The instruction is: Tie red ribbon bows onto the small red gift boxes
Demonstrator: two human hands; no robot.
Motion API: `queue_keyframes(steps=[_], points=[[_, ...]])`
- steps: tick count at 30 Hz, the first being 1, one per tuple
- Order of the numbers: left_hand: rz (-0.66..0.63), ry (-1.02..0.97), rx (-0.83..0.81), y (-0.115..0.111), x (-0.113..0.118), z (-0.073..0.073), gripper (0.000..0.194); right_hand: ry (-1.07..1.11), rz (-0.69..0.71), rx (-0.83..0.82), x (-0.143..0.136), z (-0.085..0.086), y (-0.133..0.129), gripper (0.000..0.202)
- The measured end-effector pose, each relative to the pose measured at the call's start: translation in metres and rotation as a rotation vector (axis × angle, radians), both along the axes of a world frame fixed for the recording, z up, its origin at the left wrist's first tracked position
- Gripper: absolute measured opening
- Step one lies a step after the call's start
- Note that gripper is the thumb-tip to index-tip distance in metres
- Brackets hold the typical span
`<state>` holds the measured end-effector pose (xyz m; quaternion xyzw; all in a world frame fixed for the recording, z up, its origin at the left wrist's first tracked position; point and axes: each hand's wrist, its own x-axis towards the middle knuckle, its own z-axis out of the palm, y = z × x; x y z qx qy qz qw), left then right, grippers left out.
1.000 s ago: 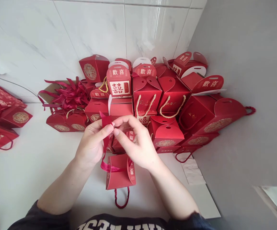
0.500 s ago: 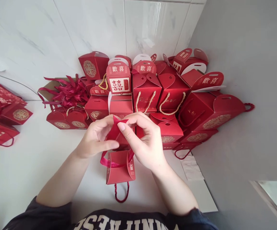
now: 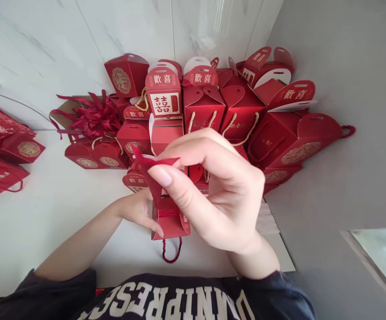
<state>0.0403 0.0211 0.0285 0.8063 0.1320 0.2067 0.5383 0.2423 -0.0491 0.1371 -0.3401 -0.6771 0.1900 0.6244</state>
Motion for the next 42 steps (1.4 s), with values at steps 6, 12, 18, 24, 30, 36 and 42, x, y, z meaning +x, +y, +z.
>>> queue_keyframes(steps=[6, 12, 18, 24, 30, 36, 42], points=[[0.04, 0.008, 0.064, -0.005, 0.006, -0.013, 0.05, 0.041, 0.004, -0.004, -0.005, -0.013, 0.006, 0.008], [0.085, 0.13, 0.12, -0.002, 0.008, -0.02, 0.052, 0.078, -0.066, 0.005, -0.004, -0.011, 0.005, 0.011], [0.049, 0.103, -0.072, 0.004, 0.0, -0.023, 0.052, 0.097, -0.22, 0.073, 0.002, -0.009, 0.009, 0.01], [-0.07, 0.081, -0.107, 0.012, -0.004, -0.023, 0.03, 0.107, -0.203, 0.1, 0.007, -0.018, 0.017, 0.009], [-0.038, 0.02, -0.049, 0.013, 0.005, -0.03, 0.019, 0.125, -0.188, 0.088, 0.003, -0.015, 0.021, 0.009], [0.011, -0.008, -0.117, 0.008, 0.014, -0.043, 0.015, 0.031, -0.155, 0.101, -0.004, -0.005, 0.015, 0.014], [0.105, -0.03, -0.071, 0.003, 0.018, -0.036, 0.009, -0.135, -0.141, 0.153, -0.008, 0.001, 0.011, 0.012]])
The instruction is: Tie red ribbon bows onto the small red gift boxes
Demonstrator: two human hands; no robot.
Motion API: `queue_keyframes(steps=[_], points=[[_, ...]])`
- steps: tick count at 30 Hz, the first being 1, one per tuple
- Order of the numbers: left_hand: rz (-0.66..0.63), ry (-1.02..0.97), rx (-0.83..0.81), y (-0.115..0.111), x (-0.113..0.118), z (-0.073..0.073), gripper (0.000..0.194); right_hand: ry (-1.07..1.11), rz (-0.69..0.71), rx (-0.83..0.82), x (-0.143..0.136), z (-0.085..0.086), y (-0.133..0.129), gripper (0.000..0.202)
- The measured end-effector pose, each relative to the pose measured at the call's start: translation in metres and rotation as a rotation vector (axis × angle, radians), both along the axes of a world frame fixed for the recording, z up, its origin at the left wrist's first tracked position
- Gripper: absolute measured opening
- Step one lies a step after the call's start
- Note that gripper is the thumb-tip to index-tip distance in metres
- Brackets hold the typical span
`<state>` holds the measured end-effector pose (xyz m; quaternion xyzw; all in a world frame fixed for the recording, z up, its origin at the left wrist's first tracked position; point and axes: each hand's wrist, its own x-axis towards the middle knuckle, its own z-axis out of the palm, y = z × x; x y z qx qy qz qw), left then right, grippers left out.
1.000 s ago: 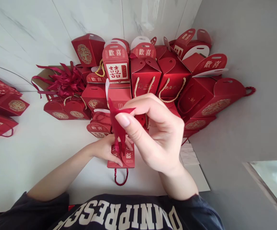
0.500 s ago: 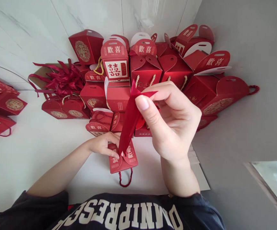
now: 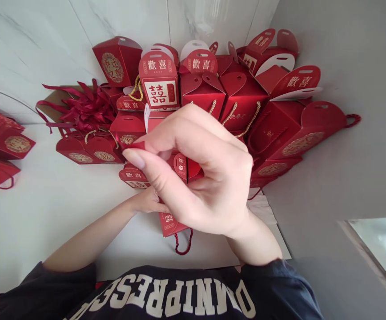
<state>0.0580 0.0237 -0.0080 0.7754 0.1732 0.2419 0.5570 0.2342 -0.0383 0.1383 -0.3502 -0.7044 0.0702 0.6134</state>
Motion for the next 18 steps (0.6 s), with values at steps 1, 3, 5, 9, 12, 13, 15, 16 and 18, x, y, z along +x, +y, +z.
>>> queue_keyframes(steps=[1, 3, 5, 9, 12, 13, 15, 16, 18], points=[[-0.018, 0.007, 0.002, 0.0, 0.0, 0.0, 0.008, 0.006, -0.007, 0.003, 0.0, 0.0, 0.0, 0.012], [-0.065, 0.02, -0.003, 0.0, 0.001, -0.003, 0.01, 0.032, -0.021, -0.019, 0.001, -0.001, 0.0, 0.013], [-0.086, 0.014, -0.006, 0.001, 0.001, -0.007, 0.011, 0.062, -0.037, -0.052, 0.004, -0.001, -0.002, 0.015], [-0.067, -0.003, -0.016, 0.004, 0.002, -0.011, 0.011, 0.12, -0.076, -0.081, 0.01, -0.004, -0.001, 0.019], [-0.081, 0.018, -0.002, 0.005, 0.002, -0.011, 0.012, 0.248, -0.04, -0.139, 0.013, -0.016, 0.014, 0.016], [-0.086, 0.026, 0.005, 0.005, 0.002, -0.01, 0.013, 0.286, -0.015, -0.173, 0.015, -0.021, 0.021, 0.016], [-0.09, 0.045, 0.011, 0.005, 0.002, -0.01, 0.015, 0.29, 0.012, -0.253, 0.021, -0.032, 0.034, 0.019], [-0.088, 0.055, 0.009, 0.005, 0.002, -0.01, 0.016, 0.218, 0.033, -0.304, 0.025, -0.038, 0.038, 0.022], [-0.073, 0.072, -0.007, 0.005, 0.002, -0.01, 0.015, 0.039, -0.004, -0.38, 0.035, -0.048, 0.035, 0.034]])
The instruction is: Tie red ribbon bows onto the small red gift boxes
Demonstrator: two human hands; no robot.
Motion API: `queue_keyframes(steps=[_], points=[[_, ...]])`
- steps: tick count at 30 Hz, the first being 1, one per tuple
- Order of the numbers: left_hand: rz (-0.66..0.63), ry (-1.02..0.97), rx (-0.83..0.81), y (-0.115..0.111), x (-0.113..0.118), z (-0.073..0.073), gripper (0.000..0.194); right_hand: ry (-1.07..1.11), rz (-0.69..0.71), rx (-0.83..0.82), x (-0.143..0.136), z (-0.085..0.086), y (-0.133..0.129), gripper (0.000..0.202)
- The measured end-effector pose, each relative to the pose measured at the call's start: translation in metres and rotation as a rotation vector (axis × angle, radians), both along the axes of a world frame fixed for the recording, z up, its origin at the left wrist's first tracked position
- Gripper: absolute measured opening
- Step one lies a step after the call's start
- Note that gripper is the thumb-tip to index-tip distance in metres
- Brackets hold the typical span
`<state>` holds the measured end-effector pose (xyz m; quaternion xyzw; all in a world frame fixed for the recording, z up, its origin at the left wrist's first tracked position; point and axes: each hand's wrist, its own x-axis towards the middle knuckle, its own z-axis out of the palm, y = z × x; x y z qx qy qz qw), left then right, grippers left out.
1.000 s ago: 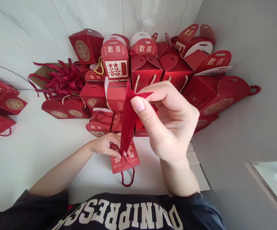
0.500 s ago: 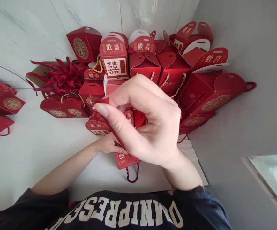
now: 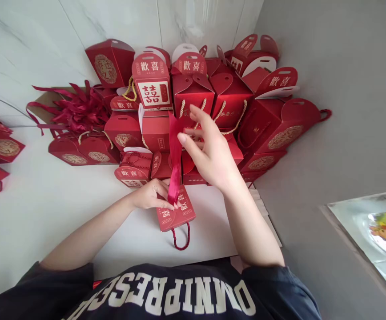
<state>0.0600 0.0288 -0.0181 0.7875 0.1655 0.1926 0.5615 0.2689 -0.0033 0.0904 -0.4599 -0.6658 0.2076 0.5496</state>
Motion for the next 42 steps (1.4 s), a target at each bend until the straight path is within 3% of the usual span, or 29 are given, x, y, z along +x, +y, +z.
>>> queue_keyframes(steps=[3, 5, 7, 10, 15, 22, 29, 34, 37, 40, 42], points=[[0.013, 0.011, -0.017, 0.0, 0.0, 0.0, 0.011, -0.309, -0.065, -0.18, 0.013, -0.013, -0.029, 0.024], [0.005, 0.007, -0.007, 0.001, 0.001, -0.001, 0.01, -0.507, 0.011, -0.34, 0.018, -0.023, -0.056, 0.03], [-0.01, -0.002, 0.009, 0.002, 0.001, -0.001, 0.01, -0.518, 0.053, -0.419, 0.017, -0.036, -0.077, 0.025], [-0.02, -0.012, 0.018, 0.002, 0.002, -0.002, 0.01, -0.35, 0.097, -0.444, 0.008, -0.059, -0.088, 0.018], [-0.018, 0.005, 0.039, 0.002, 0.002, -0.003, 0.008, -0.147, 0.204, -0.402, -0.012, -0.089, -0.07, 0.02], [0.016, 0.017, 0.005, 0.0, 0.001, -0.004, 0.011, 0.06, 0.12, -0.389, -0.033, -0.097, -0.058, 0.002], [-0.025, 0.02, 0.022, 0.003, 0.002, -0.001, 0.012, 0.64, 0.012, -0.539, -0.021, -0.115, -0.063, 0.018], [-0.015, 0.026, 0.0, 0.002, 0.002, 0.0, 0.012, 0.746, -0.205, -0.377, -0.017, -0.123, -0.071, 0.015], [-0.022, 0.022, 0.0, 0.002, 0.002, 0.0, 0.013, 0.634, -0.284, -0.22, -0.021, -0.115, -0.08, 0.009], [-0.05, 0.018, 0.002, 0.005, 0.002, 0.003, 0.016, 0.376, -0.249, 0.013, -0.031, -0.1, -0.087, 0.009], [-0.072, 0.037, 0.002, 0.007, 0.001, 0.006, 0.022, 0.167, -0.116, 0.19, -0.039, -0.092, -0.089, 0.018]])
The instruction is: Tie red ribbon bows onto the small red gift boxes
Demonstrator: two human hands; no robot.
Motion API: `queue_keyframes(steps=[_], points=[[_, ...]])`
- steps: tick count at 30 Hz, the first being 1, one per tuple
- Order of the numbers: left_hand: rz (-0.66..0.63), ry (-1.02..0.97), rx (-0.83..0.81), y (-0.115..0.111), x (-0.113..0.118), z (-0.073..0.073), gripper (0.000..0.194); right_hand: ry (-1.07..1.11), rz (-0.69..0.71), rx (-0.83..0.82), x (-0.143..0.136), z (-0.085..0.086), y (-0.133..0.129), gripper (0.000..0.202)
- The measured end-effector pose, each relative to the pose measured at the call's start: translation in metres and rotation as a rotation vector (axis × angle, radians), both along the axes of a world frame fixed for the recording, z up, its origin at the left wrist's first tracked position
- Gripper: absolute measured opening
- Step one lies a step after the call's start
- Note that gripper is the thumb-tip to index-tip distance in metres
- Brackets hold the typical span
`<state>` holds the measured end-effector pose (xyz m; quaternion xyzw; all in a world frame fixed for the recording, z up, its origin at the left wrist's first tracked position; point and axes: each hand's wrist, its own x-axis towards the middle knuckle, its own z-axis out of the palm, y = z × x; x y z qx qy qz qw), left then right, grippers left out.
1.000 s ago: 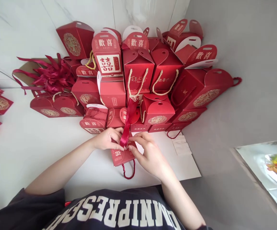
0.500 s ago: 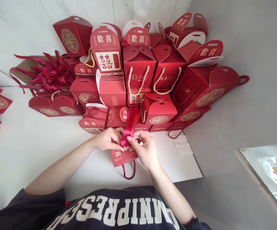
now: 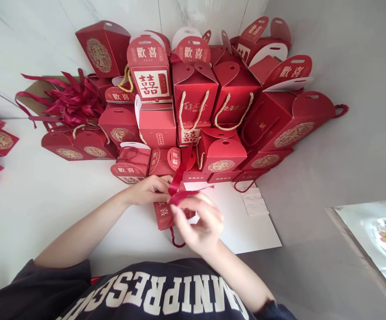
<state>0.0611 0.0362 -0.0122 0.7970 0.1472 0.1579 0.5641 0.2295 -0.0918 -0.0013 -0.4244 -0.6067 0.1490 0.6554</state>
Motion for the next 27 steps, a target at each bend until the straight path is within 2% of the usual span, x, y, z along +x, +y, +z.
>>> queue_keyframes(steps=[4, 7, 10, 15, 20, 25, 27], points=[[0.005, 0.07, -0.015, 0.004, -0.002, 0.009, 0.035, -0.441, 0.224, 0.252, -0.019, 0.001, 0.007, 0.021], [0.032, 0.13, -0.026, 0.006, -0.004, 0.015, 0.033, -0.782, 0.238, 0.337, -0.034, -0.008, 0.014, 0.015], [0.033, 0.165, -0.007, 0.006, -0.007, 0.018, 0.032, -1.022, 0.222, 0.326, -0.047, -0.013, 0.021, 0.018], [0.04, 0.175, 0.038, 0.003, -0.009, 0.022, 0.025, -1.216, 0.272, 0.213, -0.062, -0.01, 0.031, 0.023], [0.022, 0.221, 0.095, 0.005, -0.011, 0.024, 0.021, -1.233, 0.358, 0.175, -0.073, -0.009, 0.037, 0.024], [-0.027, 0.226, 0.135, 0.008, -0.021, 0.029, 0.02, -0.893, 0.648, 0.299, -0.059, 0.007, 0.037, 0.02], [-0.01, 0.227, 0.117, 0.008, -0.027, 0.032, 0.016, -0.757, 0.602, 0.217, -0.042, 0.018, 0.042, 0.016]])
